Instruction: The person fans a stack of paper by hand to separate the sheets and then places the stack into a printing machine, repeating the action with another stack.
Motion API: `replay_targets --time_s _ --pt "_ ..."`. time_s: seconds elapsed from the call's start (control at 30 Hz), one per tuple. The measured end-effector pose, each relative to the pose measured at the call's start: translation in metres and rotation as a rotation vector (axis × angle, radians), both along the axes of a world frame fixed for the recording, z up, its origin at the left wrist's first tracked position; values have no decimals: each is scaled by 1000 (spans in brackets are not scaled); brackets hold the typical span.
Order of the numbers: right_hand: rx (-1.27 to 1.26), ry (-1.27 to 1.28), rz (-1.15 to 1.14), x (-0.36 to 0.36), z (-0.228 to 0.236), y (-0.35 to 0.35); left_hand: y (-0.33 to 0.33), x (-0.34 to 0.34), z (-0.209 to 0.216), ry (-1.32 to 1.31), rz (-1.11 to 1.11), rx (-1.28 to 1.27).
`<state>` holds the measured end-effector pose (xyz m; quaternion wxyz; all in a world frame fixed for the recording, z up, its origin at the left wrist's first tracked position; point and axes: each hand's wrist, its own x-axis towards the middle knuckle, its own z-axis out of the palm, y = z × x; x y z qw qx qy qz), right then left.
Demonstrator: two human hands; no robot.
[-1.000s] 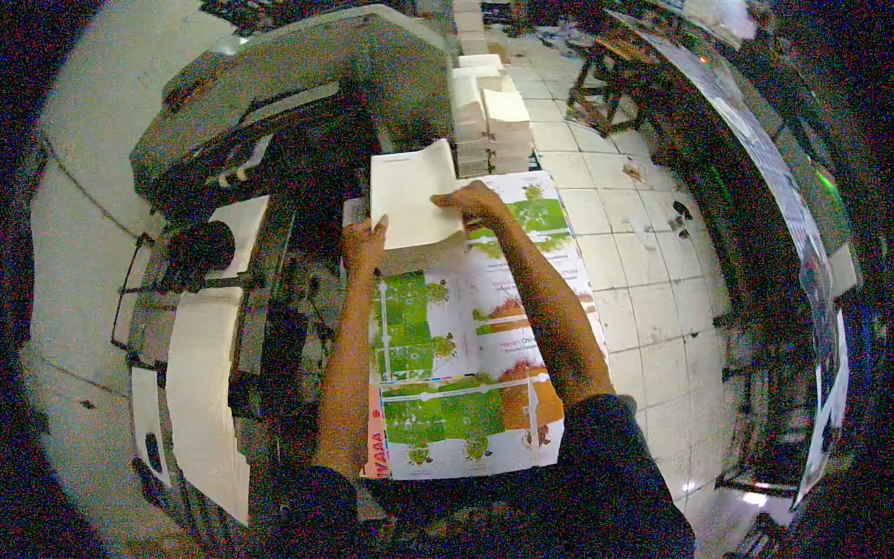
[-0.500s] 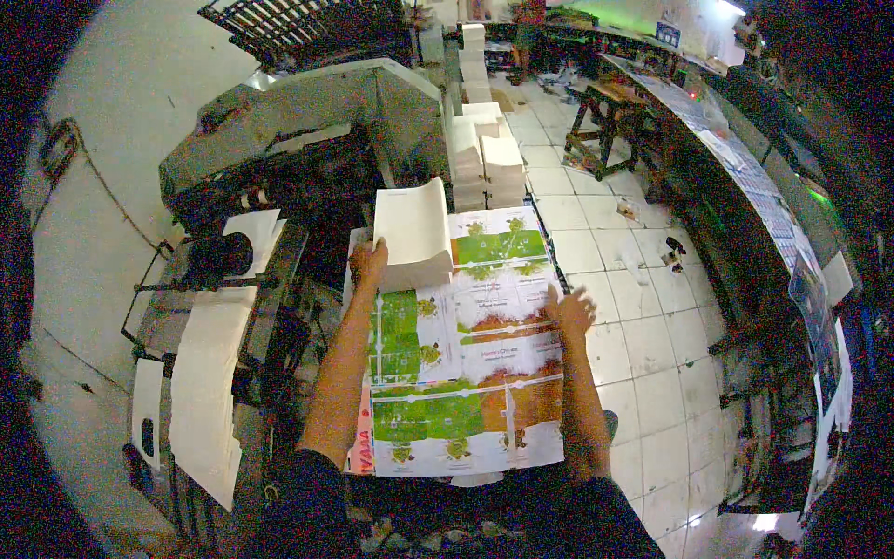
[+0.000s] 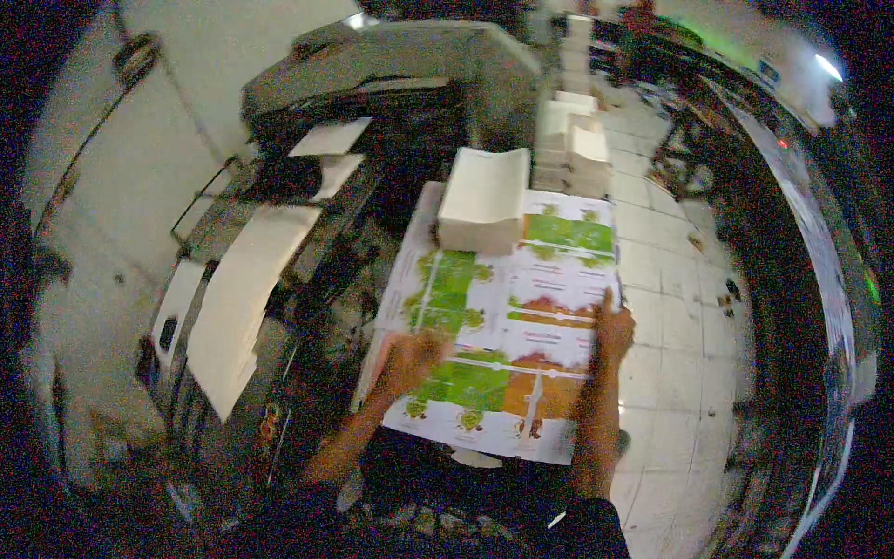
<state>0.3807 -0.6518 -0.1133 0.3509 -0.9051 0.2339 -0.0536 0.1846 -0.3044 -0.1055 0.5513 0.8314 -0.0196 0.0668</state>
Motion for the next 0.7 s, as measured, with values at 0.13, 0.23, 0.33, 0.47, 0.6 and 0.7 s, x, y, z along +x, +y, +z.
replay_targets --time_s 0.13,0.23,0.33,0.47,0.6,0.7 --pt "-143 -86 77 -6 -7 -31 7 -117 42 662 -750 -38" --pt "-7 -57 89 -11 3 -8 41 -214 27 948 -576 48" --pt "-102 -100 85 -2 -28 -14 46 -296 -10 1136 -262 33" --pt "-64 -140 89 -5 -24 0 23 -370 -36 1204 24 -86" --pt "-117 -71 100 -1 -31 -17 0 -400 -41 1197 119 -150" --pt "-19 -119 81 2 -37 -18 -11 -406 -40 1186 139 -185"
